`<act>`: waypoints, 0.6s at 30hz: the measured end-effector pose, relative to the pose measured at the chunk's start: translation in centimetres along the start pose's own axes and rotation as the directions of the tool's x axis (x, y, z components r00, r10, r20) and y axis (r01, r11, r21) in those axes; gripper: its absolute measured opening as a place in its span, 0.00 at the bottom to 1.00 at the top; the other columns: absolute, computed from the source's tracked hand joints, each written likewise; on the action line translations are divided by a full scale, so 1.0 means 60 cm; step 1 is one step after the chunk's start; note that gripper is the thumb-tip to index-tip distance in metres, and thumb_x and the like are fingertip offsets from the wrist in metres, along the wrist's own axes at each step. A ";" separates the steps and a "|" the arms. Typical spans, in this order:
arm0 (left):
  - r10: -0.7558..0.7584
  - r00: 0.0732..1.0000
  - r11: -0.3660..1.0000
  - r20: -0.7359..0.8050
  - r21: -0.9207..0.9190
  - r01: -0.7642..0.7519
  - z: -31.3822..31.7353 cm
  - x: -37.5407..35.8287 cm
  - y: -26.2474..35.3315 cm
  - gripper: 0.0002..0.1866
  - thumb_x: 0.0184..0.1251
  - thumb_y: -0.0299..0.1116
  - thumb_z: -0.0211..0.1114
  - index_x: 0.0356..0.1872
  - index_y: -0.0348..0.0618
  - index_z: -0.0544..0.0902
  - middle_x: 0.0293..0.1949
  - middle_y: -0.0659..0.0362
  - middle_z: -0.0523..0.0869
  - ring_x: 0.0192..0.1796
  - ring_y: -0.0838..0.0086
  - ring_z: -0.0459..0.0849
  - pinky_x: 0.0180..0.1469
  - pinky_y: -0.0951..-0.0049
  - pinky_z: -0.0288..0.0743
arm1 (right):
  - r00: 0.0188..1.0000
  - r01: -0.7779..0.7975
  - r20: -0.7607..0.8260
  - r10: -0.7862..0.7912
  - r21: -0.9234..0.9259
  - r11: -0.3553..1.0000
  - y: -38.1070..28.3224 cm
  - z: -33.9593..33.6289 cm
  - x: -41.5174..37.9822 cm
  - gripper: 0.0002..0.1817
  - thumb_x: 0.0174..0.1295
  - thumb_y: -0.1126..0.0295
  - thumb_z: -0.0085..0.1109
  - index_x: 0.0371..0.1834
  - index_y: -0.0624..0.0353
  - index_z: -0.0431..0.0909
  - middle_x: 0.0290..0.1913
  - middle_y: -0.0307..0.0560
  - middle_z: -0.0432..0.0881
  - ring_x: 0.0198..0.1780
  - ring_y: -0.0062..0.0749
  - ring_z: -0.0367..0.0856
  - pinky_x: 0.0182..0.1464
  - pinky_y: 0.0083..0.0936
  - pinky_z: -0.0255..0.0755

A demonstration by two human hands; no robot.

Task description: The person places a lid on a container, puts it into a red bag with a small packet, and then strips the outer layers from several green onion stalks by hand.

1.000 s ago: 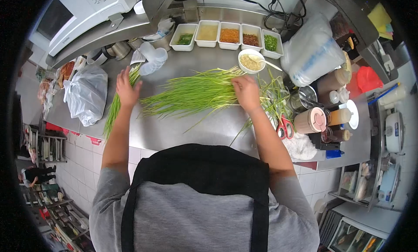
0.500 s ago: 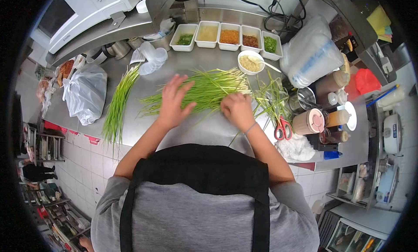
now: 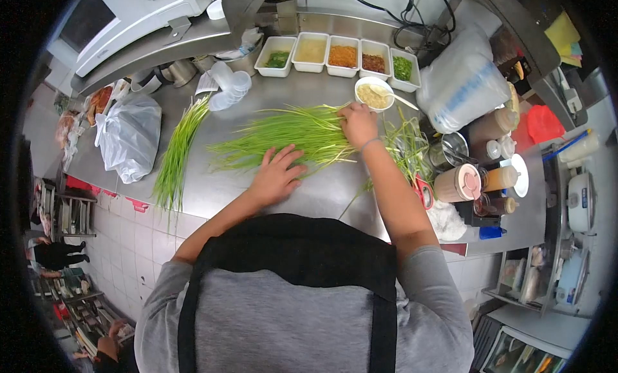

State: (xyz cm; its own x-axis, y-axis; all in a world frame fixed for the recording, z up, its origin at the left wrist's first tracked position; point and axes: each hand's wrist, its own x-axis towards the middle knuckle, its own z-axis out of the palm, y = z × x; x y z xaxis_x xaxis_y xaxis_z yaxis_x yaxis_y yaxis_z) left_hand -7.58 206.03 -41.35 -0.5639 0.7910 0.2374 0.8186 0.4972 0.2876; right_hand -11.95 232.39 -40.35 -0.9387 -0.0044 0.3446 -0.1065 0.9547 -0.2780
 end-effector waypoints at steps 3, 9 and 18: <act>-0.034 0.991 0.999 -0.130 -0.032 0.030 -0.043 0.005 0.008 0.21 0.51 0.35 0.66 0.49 0.54 0.78 0.61 0.56 0.69 0.68 0.57 0.60 0.65 0.46 0.52 | 0.998 0.065 0.001 -0.065 -0.013 0.998 -0.019 -0.024 -0.007 0.08 0.45 0.72 0.64 0.30 0.47 0.82 0.42 0.36 0.78 0.49 0.37 0.72 0.52 0.41 0.63; 0.004 0.914 0.999 -0.405 -0.038 -0.022 -0.130 0.053 0.045 0.22 0.51 0.35 0.66 0.51 0.50 0.78 0.62 0.54 0.68 0.68 0.54 0.59 0.63 0.47 0.54 | 0.905 0.237 -0.355 -0.236 -0.043 0.971 -0.093 -0.159 -0.042 0.08 0.43 0.71 0.66 0.29 0.47 0.82 0.42 0.33 0.78 0.51 0.34 0.71 0.56 0.40 0.58; -0.287 0.956 0.693 -0.070 -0.704 0.156 -0.162 0.108 0.098 0.07 0.64 0.30 0.59 0.40 0.40 0.80 0.33 0.59 0.83 0.38 0.71 0.81 0.43 0.70 0.73 | 0.951 0.147 -0.309 -0.007 0.434 0.889 -0.142 -0.267 -0.074 0.11 0.48 0.73 0.65 0.36 0.51 0.80 0.43 0.37 0.79 0.48 0.32 0.73 0.55 0.34 0.61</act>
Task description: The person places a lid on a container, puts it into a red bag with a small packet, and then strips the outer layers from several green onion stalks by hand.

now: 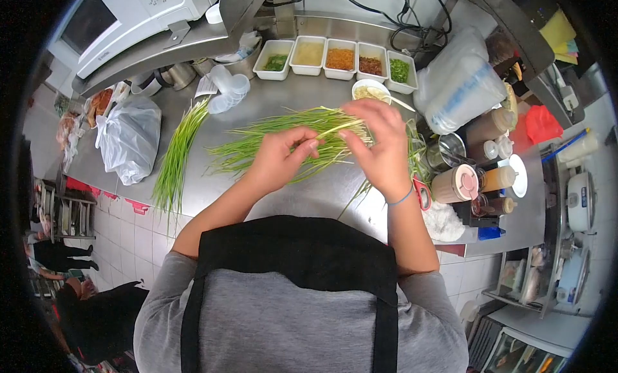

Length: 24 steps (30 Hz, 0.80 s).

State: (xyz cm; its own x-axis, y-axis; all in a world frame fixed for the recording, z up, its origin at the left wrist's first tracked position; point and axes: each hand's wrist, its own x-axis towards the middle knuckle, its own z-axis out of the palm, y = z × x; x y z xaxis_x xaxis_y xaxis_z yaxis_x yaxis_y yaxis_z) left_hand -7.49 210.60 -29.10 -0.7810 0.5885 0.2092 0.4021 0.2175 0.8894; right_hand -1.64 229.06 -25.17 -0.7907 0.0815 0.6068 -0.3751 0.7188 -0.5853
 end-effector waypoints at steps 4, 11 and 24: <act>-0.155 0.985 0.916 0.077 -0.361 0.172 0.013 -0.013 -0.023 0.08 0.67 0.28 0.57 0.39 0.34 0.79 0.30 0.60 0.83 0.33 0.82 0.80 0.37 0.80 0.74 | 0.921 -0.333 0.029 0.389 0.577 0.745 0.039 0.028 -0.034 0.13 0.55 0.75 0.62 0.44 0.58 0.76 0.42 0.38 0.79 0.44 0.21 0.74 0.48 0.22 0.67; -0.208 0.969 0.850 0.136 -0.465 0.248 0.020 -0.027 -0.028 0.08 0.66 0.28 0.56 0.35 0.34 0.81 0.25 0.60 0.82 0.26 0.81 0.79 0.31 0.80 0.74 | 0.835 -0.529 0.344 0.430 0.720 0.449 0.046 0.070 -0.068 0.07 0.59 0.75 0.59 0.39 0.63 0.77 0.35 0.37 0.80 0.38 0.16 0.75 0.43 0.14 0.68; -0.178 0.981 0.853 0.073 -0.485 0.191 0.032 -0.030 -0.035 0.05 0.66 0.27 0.56 0.34 0.36 0.77 0.29 0.60 0.82 0.32 0.80 0.80 0.36 0.80 0.74 | 0.814 -0.579 0.382 0.437 0.593 0.559 0.055 0.078 -0.080 0.04 0.57 0.74 0.62 0.33 0.62 0.79 0.31 0.34 0.79 0.32 0.11 0.71 0.38 0.11 0.65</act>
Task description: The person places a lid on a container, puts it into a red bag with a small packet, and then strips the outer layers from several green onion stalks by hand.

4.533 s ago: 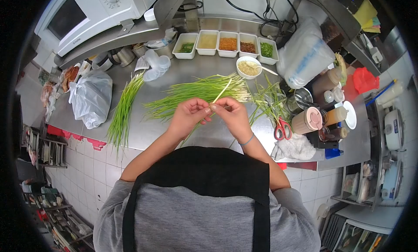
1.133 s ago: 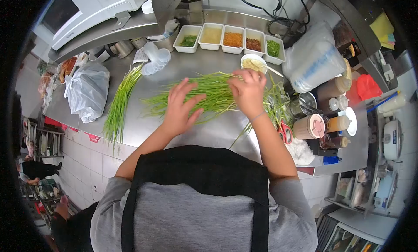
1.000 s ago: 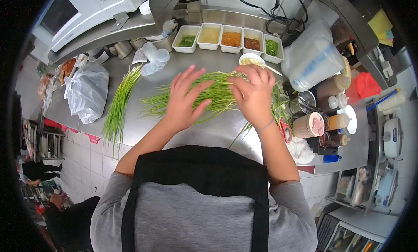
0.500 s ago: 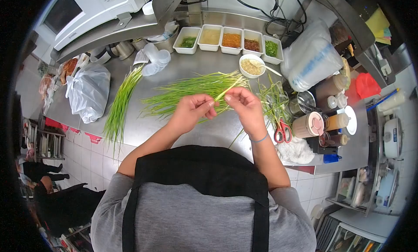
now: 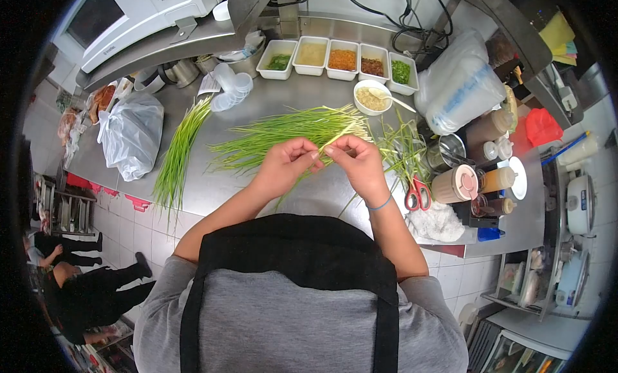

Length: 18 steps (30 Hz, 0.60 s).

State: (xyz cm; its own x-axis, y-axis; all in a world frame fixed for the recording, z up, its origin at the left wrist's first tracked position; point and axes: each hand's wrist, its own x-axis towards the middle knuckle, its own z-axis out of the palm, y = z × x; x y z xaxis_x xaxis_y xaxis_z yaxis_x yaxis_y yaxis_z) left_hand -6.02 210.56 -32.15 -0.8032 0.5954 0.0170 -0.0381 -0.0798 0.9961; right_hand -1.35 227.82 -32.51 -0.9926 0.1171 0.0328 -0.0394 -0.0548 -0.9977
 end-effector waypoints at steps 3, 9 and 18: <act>0.013 1.000 0.995 -0.004 0.103 -0.013 -0.013 0.002 -0.012 0.05 0.67 0.27 0.56 0.34 0.36 0.77 0.31 0.59 0.83 0.35 0.80 0.80 0.41 0.80 0.73 | 0.999 -0.002 -0.036 -0.002 -0.115 0.993 -0.012 -0.016 -0.002 0.05 0.57 0.72 0.62 0.32 0.62 0.78 0.30 0.33 0.78 0.32 0.11 0.71 0.37 0.12 0.65; -0.047 0.999 0.996 0.009 0.074 0.046 -0.019 -0.005 -0.009 0.05 0.67 0.27 0.56 0.34 0.35 0.77 0.32 0.58 0.84 0.37 0.80 0.81 0.43 0.79 0.73 | 0.994 0.066 -0.075 -0.078 -0.150 0.986 -0.022 -0.040 0.000 0.05 0.57 0.71 0.62 0.31 0.60 0.80 0.29 0.33 0.79 0.32 0.13 0.72 0.37 0.14 0.67; 0.017 1.000 0.982 -0.003 0.188 -0.016 -0.014 -0.004 -0.021 0.06 0.64 0.28 0.58 0.33 0.35 0.79 0.30 0.60 0.84 0.35 0.81 0.81 0.39 0.79 0.73 | 0.998 -0.057 -0.004 0.057 -0.105 0.993 0.008 0.004 -0.009 0.05 0.55 0.72 0.65 0.30 0.61 0.80 0.29 0.35 0.81 0.29 0.14 0.73 0.33 0.14 0.67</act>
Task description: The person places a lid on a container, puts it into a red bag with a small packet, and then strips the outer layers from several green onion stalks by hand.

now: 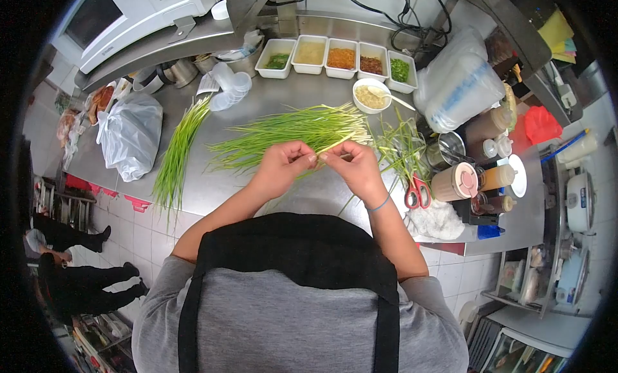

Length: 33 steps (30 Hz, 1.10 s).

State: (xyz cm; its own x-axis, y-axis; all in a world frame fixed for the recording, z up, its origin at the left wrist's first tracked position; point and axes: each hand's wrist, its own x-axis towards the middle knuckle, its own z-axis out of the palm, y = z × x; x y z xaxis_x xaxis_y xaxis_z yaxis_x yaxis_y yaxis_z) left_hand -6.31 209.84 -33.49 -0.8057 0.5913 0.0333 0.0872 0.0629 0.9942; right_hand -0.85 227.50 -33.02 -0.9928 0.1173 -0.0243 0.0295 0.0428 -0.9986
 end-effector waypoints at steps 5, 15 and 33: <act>0.004 1.000 0.990 -0.009 0.140 -0.002 -0.013 -0.005 0.012 0.05 0.66 0.28 0.57 0.34 0.36 0.78 0.31 0.60 0.84 0.35 0.82 0.81 0.39 0.80 0.72 | 0.996 0.081 -0.054 -0.077 0.073 0.994 -0.011 -0.043 0.001 0.03 0.55 0.74 0.62 0.31 0.61 0.79 0.30 0.36 0.81 0.32 0.15 0.74 0.37 0.15 0.67; 0.002 0.999 0.994 -0.047 0.109 0.003 -0.017 -0.010 0.002 0.05 0.64 0.28 0.58 0.32 0.37 0.79 0.28 0.61 0.84 0.32 0.82 0.80 0.37 0.80 0.72 | 0.912 0.281 -0.394 -0.115 0.396 0.874 -0.039 -0.168 -0.008 0.04 0.62 0.74 0.52 0.37 0.62 0.73 0.34 0.49 0.81 0.34 0.30 0.80 0.39 0.24 0.74; 0.190 0.768 0.181 -0.612 0.791 0.585 -0.424 0.009 -0.100 0.26 0.59 0.46 0.61 0.60 0.54 0.71 0.61 0.54 0.70 0.67 0.56 0.62 0.61 0.48 0.62 | 0.800 0.222 -0.594 -0.085 0.162 0.961 -0.005 -0.250 0.004 0.07 0.59 0.72 0.60 0.37 0.62 0.74 0.29 0.44 0.79 0.27 0.24 0.78 0.29 0.18 0.75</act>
State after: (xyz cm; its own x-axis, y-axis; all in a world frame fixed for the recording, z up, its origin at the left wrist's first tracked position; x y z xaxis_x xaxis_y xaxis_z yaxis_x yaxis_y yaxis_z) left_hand -22.17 189.35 -36.83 -0.9606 -0.0258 0.2768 0.0074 0.9930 0.1181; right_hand 0.64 242.42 -32.01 -0.7278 0.6795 0.0928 -0.2111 -0.0933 -0.9730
